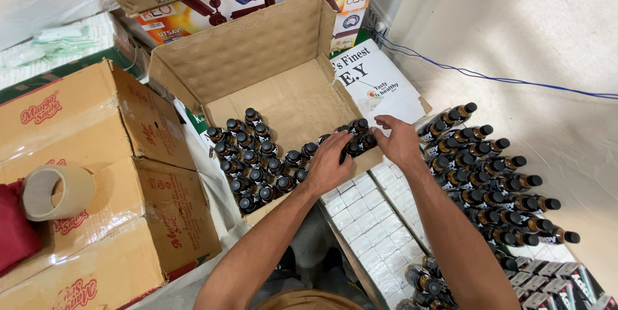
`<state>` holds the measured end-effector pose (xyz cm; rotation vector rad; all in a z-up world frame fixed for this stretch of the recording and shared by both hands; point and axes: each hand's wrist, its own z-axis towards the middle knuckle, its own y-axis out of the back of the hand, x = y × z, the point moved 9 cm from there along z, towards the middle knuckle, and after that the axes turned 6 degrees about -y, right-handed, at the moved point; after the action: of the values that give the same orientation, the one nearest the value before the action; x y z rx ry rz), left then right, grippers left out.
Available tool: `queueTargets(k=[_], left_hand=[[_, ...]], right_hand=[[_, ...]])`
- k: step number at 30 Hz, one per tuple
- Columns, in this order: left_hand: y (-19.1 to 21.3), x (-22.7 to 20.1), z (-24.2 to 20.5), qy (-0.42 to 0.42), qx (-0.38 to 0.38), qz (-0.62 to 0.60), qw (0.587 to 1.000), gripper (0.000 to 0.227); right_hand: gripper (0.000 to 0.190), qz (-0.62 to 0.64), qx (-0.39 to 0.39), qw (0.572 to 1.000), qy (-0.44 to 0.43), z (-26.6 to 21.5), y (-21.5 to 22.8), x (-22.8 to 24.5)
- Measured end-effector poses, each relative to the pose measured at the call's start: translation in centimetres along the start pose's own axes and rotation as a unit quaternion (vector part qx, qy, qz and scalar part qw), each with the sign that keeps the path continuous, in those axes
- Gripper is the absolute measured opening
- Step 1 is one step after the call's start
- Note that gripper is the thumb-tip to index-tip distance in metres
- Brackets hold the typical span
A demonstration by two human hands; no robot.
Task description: The person places small brown bottles one by one into a cardboard box, arranging them in neat rows. The person continues filling the box until it is nearly full.
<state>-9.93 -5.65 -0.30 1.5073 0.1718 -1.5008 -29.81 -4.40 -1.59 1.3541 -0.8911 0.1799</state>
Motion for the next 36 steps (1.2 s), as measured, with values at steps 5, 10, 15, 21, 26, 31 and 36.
queueTargets(k=[5, 10, 15, 21, 26, 31, 36], left_hand=[[-0.5, -2.8, 0.1, -0.006, 0.003, -0.064, 0.998, 0.052], [-3.5, -4.7, 0.2, -0.009, 0.033, -0.117, 0.993, 0.05], [-8.5, -4.8, 0.1, 0.005, 0.06, -0.147, 0.987, 0.052], [-14.5, -2.3, 0.1, 0.129, 0.116, -0.21, 0.962, 0.063], [-17.6, -3.4, 1.1, 0.161, 0.116, -0.322, 0.926, 0.063], [-19.8, -3.5, 2.2, 0.241, 0.081, -0.411, 0.875, 0.071], [-19.6, -4.5, 2.2, 0.281, 0.041, -0.469, 0.836, 0.074]], right_hand=[[0.031, 0.015, -0.044, 0.999, 0.016, -2.4, 6.2, -1.2], [0.03, 0.029, -0.062, 0.998, -0.008, -7.3, 12.3, -0.7], [0.031, 0.016, -0.061, 0.997, -0.042, -10.6, 13.9, -4.9], [0.033, 0.035, -0.028, 0.993, -0.109, -12.1, 13.3, -9.7], [0.041, 0.036, -0.006, 0.993, -0.111, -11.5, 12.7, -9.2], [0.046, 0.009, 0.039, 0.995, -0.091, -9.4, 10.5, -8.7], [0.044, -0.05, 0.057, 0.994, -0.081, -7.3, 8.3, -9.7]])
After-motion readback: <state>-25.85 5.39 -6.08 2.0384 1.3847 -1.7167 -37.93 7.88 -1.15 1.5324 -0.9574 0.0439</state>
